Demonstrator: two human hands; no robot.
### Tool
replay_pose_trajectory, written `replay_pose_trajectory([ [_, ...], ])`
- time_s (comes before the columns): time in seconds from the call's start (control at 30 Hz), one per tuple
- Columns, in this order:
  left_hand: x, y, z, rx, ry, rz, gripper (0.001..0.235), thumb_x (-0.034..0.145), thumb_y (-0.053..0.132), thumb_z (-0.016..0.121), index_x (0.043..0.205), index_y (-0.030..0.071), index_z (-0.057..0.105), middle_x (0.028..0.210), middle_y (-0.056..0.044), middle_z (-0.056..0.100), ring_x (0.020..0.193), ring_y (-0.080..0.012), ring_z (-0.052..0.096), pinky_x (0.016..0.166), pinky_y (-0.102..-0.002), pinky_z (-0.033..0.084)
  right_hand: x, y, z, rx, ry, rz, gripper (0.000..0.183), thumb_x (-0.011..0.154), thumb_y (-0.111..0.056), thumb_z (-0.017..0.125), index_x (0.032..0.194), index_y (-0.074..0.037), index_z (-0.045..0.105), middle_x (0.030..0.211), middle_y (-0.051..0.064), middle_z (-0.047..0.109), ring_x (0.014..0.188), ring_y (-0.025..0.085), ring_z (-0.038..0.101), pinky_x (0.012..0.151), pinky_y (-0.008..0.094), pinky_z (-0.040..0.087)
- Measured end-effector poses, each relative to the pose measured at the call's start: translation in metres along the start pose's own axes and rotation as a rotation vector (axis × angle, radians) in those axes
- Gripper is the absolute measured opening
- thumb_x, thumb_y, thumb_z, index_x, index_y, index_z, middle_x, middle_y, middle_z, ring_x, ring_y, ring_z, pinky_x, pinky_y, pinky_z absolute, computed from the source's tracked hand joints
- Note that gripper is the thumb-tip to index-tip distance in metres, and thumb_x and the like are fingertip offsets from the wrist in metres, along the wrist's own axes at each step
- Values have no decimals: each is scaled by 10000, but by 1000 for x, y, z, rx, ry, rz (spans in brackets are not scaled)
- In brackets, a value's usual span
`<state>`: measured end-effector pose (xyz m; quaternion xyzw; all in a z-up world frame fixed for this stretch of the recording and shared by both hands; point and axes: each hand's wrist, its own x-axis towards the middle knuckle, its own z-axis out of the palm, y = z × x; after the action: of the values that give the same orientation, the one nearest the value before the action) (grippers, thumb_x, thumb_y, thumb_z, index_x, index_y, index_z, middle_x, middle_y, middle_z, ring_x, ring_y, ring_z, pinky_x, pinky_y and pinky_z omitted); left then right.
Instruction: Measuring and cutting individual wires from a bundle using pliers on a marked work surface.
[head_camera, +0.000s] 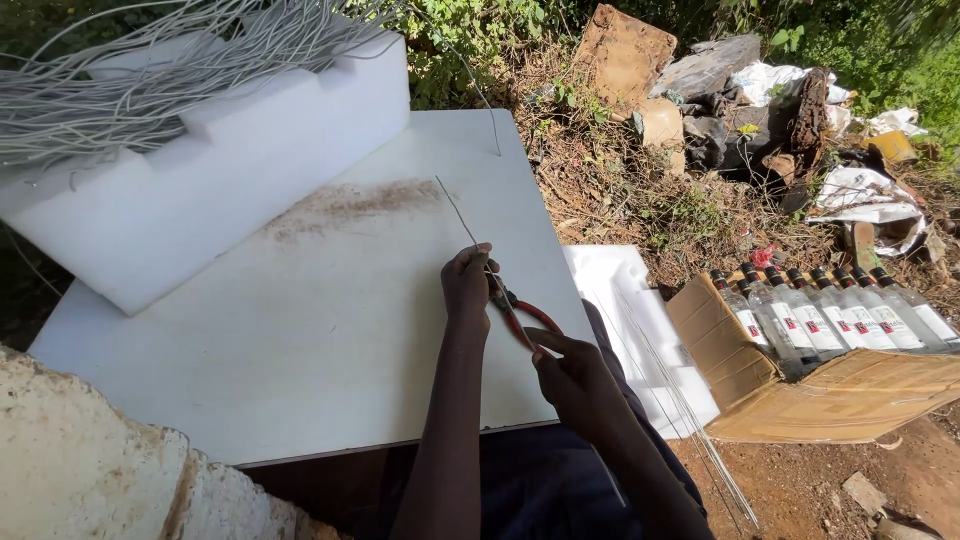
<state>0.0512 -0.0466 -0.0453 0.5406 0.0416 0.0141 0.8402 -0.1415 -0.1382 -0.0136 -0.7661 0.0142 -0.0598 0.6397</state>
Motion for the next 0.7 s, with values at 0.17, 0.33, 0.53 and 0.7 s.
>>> replay_pose_trajectory([
  [0.17, 36, 8, 38, 162, 77, 157, 311, 853, 83, 405, 955, 2, 688, 510, -46, 469, 404, -140, 406, 374, -275, 297, 0, -7, -11, -174, 45, -43, 498, 879, -110, 455, 1319, -140, 686, 555, -34, 285, 500, 86, 249, 483, 285, 221],
  [0.33, 65, -10, 50, 475, 201, 448, 334, 808, 125, 451, 900, 49, 763, 573, -58, 611, 548, -190, 547, 594, -336, 459, -6, -15, -16, -137, 53, -190, 513, 936, -388, 464, 1333, -145, 679, 516, -64, 269, 465, 58, 229, 427, 255, 192],
  [0.53, 60, -15, 57, 294, 156, 388, 284, 869, 125, 478, 891, 3, 733, 476, -57, 511, 459, -162, 498, 487, -306, 423, -5, -9, -20, -142, 70, -163, 462, 968, -210, 434, 1369, -121, 646, 625, -47, 377, 506, 60, 278, 474, 252, 231],
  [0.7, 61, -11, 51, 99, 25, 88, 226, 905, 60, 450, 923, 2, 668, 518, -72, 486, 348, -144, 329, 362, -283, 254, -11, -11, -24, 8, -14, -93, 489, 929, -250, 539, 1380, -79, 621, 585, -44, 294, 505, 79, 256, 455, 257, 218],
])
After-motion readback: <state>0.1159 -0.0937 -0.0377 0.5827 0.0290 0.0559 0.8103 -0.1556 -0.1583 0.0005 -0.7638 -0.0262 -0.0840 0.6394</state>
